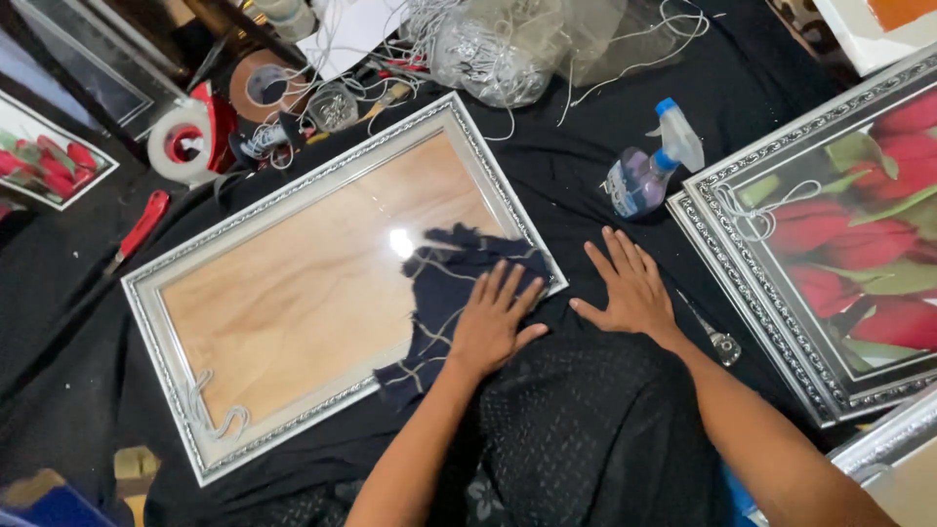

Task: The person cleans the glass of a picture frame using a cloth, then picks up another frame and wipes the glass surface with the cloth again while it rests on a dark surface.

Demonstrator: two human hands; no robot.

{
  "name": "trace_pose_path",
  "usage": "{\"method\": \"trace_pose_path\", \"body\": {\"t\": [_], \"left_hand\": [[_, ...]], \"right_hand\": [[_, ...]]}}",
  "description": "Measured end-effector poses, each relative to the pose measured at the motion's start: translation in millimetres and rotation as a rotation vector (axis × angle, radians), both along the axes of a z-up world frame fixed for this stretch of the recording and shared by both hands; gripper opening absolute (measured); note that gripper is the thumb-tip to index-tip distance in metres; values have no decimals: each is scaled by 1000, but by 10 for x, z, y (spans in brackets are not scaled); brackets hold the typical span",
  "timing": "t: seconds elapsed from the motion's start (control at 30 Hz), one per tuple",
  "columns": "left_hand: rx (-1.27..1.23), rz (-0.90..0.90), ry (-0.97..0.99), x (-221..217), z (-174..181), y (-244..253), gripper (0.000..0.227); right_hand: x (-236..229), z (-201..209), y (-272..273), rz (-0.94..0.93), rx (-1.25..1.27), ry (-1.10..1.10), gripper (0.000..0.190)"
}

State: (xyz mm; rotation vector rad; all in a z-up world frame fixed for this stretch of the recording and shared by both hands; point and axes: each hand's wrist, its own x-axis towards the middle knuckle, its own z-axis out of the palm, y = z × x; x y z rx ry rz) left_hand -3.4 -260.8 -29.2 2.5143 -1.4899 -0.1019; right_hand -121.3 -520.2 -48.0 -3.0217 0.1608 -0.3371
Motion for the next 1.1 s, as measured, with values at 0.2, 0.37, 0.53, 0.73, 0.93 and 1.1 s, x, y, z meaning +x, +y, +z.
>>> {"method": "trace_pose_path", "body": {"t": [0.2, 0.37, 0.53, 0.73, 0.93, 1.1], "left_hand": [[-120, 182, 31, 255, 44, -918, 76], [-109, 453, 36, 1036, -101, -1324, 76], [-53, 554, 26, 1924, -149, -1493, 77], [-285, 598, -193, 2275, -115, -1338, 66], [-173, 624, -78, 2335, -443, -1318, 65], [-99, 414, -30, 2169, -116, -1287, 65]], "right_hand": [[72, 106, -19, -53, 98, 62, 94], [82, 151, -13, -63, 120, 86, 91], [97, 99, -30, -77, 125, 82, 92], [117, 136, -41, -86, 180, 78, 90], [130, 139, -36, -103, 220, 97, 89], [141, 198, -33, -103, 251, 115, 88]]}}
